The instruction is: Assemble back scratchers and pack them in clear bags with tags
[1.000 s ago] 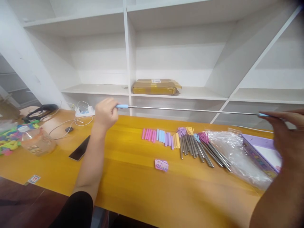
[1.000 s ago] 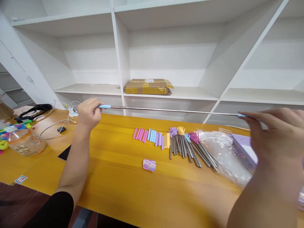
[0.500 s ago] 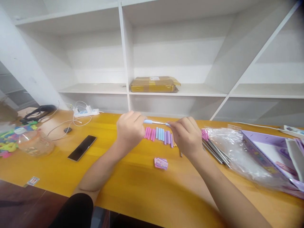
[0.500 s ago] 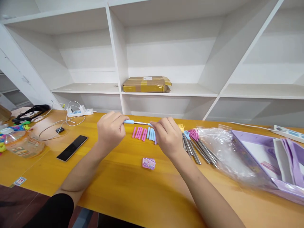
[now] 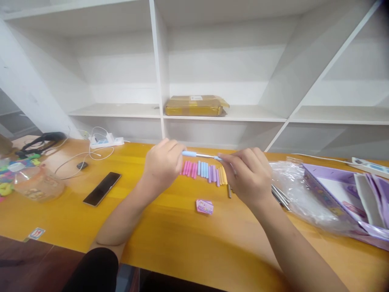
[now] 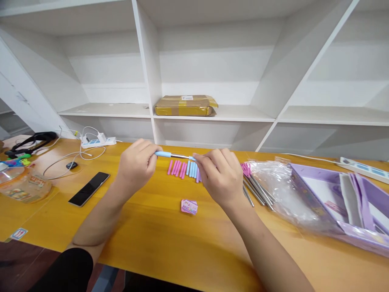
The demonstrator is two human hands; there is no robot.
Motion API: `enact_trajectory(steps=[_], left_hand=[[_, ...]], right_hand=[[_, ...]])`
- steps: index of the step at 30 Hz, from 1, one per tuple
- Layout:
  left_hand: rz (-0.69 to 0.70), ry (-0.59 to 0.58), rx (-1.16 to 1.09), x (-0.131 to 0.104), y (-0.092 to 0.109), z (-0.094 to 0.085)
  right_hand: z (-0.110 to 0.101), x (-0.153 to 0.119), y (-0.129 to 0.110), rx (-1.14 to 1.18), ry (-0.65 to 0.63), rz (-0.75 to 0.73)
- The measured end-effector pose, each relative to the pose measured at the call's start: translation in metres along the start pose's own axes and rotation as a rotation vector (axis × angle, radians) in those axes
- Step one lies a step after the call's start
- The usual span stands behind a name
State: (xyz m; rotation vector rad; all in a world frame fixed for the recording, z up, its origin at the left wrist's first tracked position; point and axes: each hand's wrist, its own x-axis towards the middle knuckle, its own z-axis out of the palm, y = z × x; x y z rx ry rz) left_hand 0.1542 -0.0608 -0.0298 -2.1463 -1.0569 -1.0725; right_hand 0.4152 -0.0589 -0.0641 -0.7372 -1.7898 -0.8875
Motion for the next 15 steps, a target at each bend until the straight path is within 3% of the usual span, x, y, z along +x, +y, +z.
enact_trajectory(steps=[7,15], left_hand=[[-0.048,-0.04,0.035,-0.009,0.014,0.021],[0.094,0.035,0.089,-0.005,0.011,0.023]], right_hand=[[0.004,-0.001,0.002,-0.074,0.004,0.01],[-0.001,0.005,-0.006,-0.013,0.029,-0.012]])
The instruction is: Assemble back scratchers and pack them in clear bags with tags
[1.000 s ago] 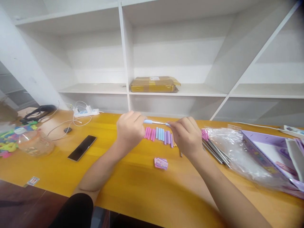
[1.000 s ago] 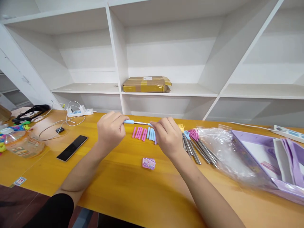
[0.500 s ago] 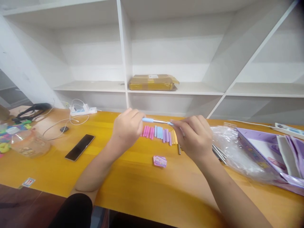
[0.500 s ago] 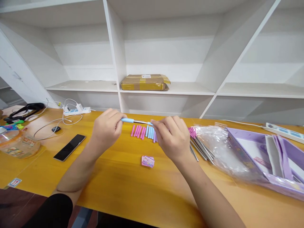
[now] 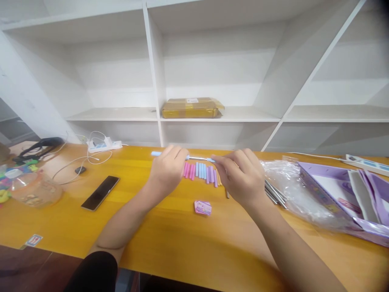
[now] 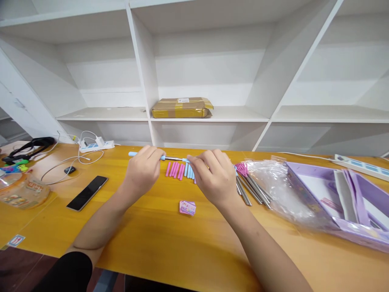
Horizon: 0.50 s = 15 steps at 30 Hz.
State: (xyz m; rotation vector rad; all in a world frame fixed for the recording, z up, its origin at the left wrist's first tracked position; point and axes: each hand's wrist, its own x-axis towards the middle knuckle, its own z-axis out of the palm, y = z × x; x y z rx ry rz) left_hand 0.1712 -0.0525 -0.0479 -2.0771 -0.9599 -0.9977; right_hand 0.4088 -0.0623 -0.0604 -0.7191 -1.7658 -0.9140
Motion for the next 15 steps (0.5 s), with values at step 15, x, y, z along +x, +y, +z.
enact_trajectory(steps=[15], left_hand=[[0.054,0.001,-0.061,0.005,-0.012,-0.002]], right_hand=[[-0.004,0.003,0.005,-0.001,0.037,-0.067]])
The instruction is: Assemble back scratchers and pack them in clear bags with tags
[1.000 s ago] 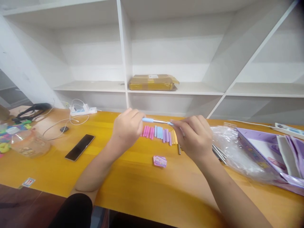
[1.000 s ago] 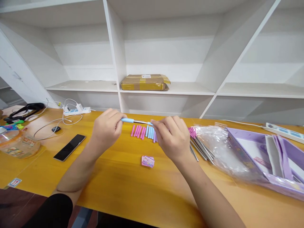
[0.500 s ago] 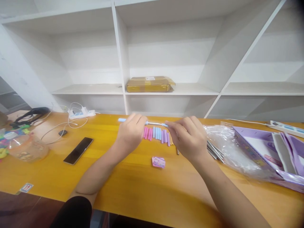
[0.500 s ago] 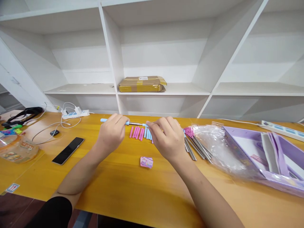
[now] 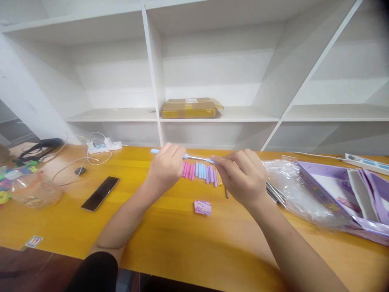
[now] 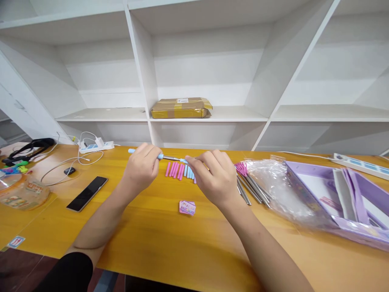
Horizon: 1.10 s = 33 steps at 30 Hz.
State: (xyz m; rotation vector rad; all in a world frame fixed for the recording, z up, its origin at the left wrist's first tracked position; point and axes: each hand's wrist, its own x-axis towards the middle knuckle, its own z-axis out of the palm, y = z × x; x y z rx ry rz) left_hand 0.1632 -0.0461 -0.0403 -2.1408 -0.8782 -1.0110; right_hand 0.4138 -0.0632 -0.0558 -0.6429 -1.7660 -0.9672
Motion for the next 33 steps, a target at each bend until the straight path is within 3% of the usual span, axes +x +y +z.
enact_trajectory(steps=[6,8,10,13,16,19,21,24,29,33], left_hand=[[0.009,-0.009,-0.011,0.002,-0.007,0.007],[0.009,-0.025,-0.015,0.003,-0.019,0.012],[-0.001,-0.048,-0.008,0.003,-0.043,0.015],[-0.109,-0.095,0.045,-0.005,-0.1,0.005],[-0.325,-0.074,0.16,-0.024,-0.16,-0.021],[-0.406,-0.062,0.211,-0.042,-0.192,-0.043],[-0.402,-0.088,0.211,-0.046,-0.194,-0.049],[-0.374,-0.092,0.202,-0.041,-0.183,-0.047],[-0.362,-0.042,0.172,-0.032,-0.169,-0.045],[-0.365,-0.031,0.13,-0.032,-0.167,-0.049]], right_hand=[[0.003,-0.002,-0.004,0.027,-0.013,0.009],[0.007,-0.003,-0.001,0.056,-0.024,0.031],[0.009,-0.007,0.013,0.078,-0.034,0.058],[0.005,-0.023,0.062,0.051,-0.03,0.114],[-0.011,-0.049,0.139,-0.083,0.065,0.27],[-0.033,-0.071,0.204,-0.309,0.101,0.626],[-0.044,-0.076,0.225,-0.399,0.092,0.782],[-0.054,-0.073,0.225,-0.447,0.104,0.827],[-0.066,-0.073,0.211,-0.34,0.102,0.669],[-0.074,-0.081,0.218,-0.302,0.15,0.558]])
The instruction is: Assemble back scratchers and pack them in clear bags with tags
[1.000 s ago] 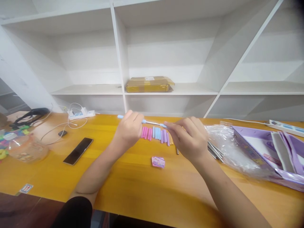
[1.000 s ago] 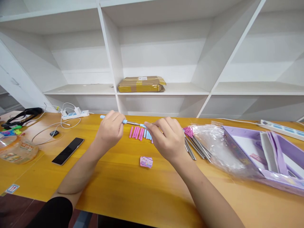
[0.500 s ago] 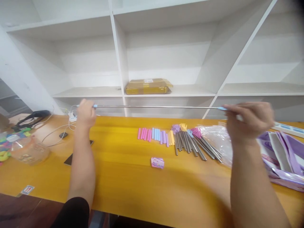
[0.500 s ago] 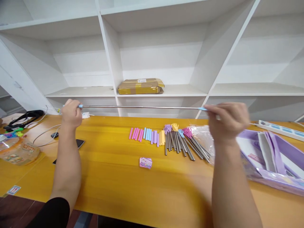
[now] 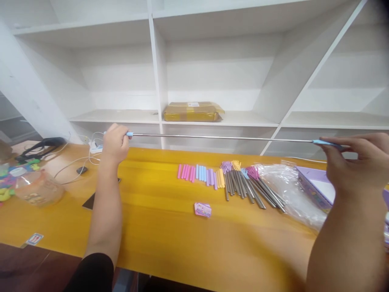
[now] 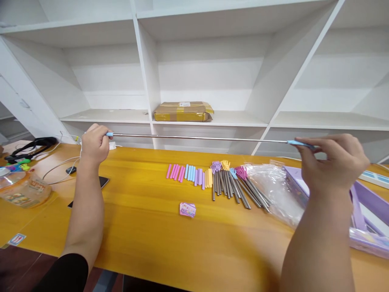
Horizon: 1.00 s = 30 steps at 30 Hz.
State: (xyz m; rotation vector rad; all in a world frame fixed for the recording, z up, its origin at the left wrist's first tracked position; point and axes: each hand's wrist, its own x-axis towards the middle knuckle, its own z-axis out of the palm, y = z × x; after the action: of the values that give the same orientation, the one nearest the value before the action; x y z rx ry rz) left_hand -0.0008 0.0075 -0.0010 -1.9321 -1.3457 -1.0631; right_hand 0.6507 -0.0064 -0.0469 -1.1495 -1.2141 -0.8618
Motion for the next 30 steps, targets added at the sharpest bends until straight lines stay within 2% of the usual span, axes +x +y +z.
enact_trajectory(steps=[2,6,8,13,20,30], left_hand=[[-0.011,-0.002,-0.015,0.0,0.001,-0.001],[-0.04,-0.001,-0.041,0.001,0.005,-0.002],[-0.064,0.004,-0.037,0.002,0.008,-0.002],[-0.131,0.059,0.019,0.001,0.014,0.0],[-0.298,0.062,0.091,0.0,0.02,0.008],[-0.303,0.054,0.097,0.001,0.016,0.009]], right_hand=[[0.002,0.005,0.006,-0.048,-0.026,0.068],[0.009,0.019,0.009,-0.19,-0.065,0.361],[0.01,0.023,0.006,-0.19,-0.065,0.405],[0.006,0.022,-0.001,-0.153,-0.063,0.413],[0.008,0.019,0.002,-0.16,-0.06,0.326],[0.009,0.019,-0.017,-0.149,-0.103,0.299]])
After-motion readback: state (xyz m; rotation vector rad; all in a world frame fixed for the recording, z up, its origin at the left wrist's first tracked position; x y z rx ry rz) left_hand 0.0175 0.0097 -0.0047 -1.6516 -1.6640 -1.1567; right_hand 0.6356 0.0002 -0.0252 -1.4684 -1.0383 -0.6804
